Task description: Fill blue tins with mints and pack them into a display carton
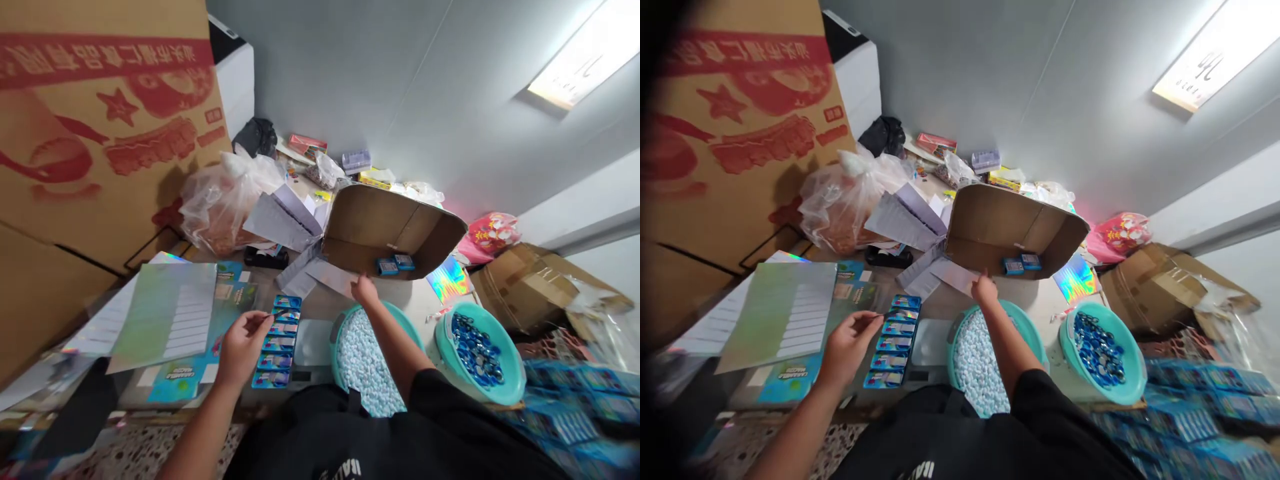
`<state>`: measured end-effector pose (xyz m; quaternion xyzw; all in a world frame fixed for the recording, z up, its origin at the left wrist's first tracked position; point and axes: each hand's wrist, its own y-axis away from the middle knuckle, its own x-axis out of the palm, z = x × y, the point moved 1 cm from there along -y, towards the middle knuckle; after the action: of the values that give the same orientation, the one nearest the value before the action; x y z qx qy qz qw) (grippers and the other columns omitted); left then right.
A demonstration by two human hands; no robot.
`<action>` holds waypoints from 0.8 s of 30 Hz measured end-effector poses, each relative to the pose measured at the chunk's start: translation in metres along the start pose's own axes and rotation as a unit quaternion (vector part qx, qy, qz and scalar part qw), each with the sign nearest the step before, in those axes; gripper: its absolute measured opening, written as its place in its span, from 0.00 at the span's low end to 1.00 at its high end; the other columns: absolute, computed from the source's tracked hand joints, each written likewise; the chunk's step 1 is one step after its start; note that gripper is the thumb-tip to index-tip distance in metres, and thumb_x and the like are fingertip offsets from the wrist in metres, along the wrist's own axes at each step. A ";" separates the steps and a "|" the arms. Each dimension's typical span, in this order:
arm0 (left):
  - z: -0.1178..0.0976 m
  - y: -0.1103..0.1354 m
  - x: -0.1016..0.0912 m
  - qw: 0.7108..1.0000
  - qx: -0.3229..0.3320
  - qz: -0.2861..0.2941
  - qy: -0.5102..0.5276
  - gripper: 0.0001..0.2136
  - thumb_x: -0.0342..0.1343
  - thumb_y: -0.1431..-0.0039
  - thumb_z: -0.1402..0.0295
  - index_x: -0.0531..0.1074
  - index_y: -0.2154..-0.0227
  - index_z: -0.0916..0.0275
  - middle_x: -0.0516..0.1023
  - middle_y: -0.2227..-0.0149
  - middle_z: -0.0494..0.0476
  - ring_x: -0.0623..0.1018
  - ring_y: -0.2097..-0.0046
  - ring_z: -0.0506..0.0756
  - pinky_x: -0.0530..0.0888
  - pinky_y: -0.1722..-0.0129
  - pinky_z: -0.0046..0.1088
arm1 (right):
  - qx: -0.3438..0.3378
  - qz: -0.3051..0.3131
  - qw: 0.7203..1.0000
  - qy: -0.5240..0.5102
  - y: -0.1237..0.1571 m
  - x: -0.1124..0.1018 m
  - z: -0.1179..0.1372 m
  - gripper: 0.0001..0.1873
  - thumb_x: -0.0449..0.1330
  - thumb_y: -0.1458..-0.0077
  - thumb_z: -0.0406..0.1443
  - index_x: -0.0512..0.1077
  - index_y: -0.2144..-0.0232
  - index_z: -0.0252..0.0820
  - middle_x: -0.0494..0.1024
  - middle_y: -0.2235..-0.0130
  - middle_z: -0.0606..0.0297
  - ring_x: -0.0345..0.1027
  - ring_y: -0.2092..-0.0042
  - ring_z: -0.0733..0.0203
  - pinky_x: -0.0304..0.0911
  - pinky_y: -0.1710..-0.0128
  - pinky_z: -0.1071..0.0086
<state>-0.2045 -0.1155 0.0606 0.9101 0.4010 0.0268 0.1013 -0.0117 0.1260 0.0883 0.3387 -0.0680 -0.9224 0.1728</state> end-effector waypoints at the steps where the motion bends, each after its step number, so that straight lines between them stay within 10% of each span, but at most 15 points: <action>1: 0.005 -0.010 0.005 1.000 -0.012 0.009 0.004 0.22 0.66 0.55 0.50 0.72 0.65 0.62 0.80 0.67 0.56 0.80 0.62 0.57 0.76 0.61 0.32 | -0.013 0.012 1.000 0.002 0.000 0.007 0.000 0.20 0.57 0.40 0.35 0.70 0.47 0.34 0.70 0.43 0.42 0.60 0.38 0.43 0.60 0.44 0.59; 7: 0.023 -0.053 0.028 0.995 -0.080 0.066 0.006 0.24 0.68 0.59 0.50 0.73 0.66 0.65 0.80 0.70 0.58 0.80 0.66 0.57 0.75 0.64 0.31 | -0.100 0.194 0.971 -0.097 0.026 0.085 0.013 0.29 0.66 0.45 0.42 0.68 0.42 0.46 0.75 0.47 0.58 0.72 0.51 0.58 0.68 0.53 0.67; 11: 0.029 -0.071 0.037 0.990 -0.113 0.090 -0.002 0.25 0.69 0.61 0.51 0.74 0.66 0.66 0.81 0.71 0.58 0.80 0.68 0.56 0.74 0.66 0.30 | -0.078 0.201 0.963 -0.163 0.030 0.125 0.005 0.23 0.66 0.46 0.45 0.75 0.52 0.38 0.79 0.63 0.61 0.73 0.63 0.61 0.69 0.62 0.68; 17: 0.023 -0.082 0.047 0.979 -0.169 0.108 0.036 0.26 0.70 0.65 0.51 0.72 0.68 0.65 0.80 0.71 0.56 0.80 0.67 0.56 0.77 0.63 0.32 | -0.045 0.172 0.958 -0.224 0.024 0.122 -0.017 0.17 0.69 0.51 0.44 0.79 0.62 0.39 0.77 0.59 0.59 0.69 0.57 0.57 0.65 0.54 0.64; 24: 0.021 -0.076 0.053 0.968 -0.218 0.117 0.049 0.23 0.69 0.67 0.54 0.69 0.71 0.62 0.79 0.73 0.54 0.81 0.69 0.57 0.79 0.62 0.36 | 0.016 0.251 0.903 -0.348 0.021 0.120 -0.025 0.42 0.74 0.68 0.56 0.75 0.52 0.43 0.80 0.58 0.60 0.72 0.62 0.59 0.68 0.60 0.65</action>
<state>-0.2215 -0.0301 0.0228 0.9043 0.2803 0.1694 0.2738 -0.0750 0.0629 0.0016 -0.0288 -0.2211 -0.9067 0.3581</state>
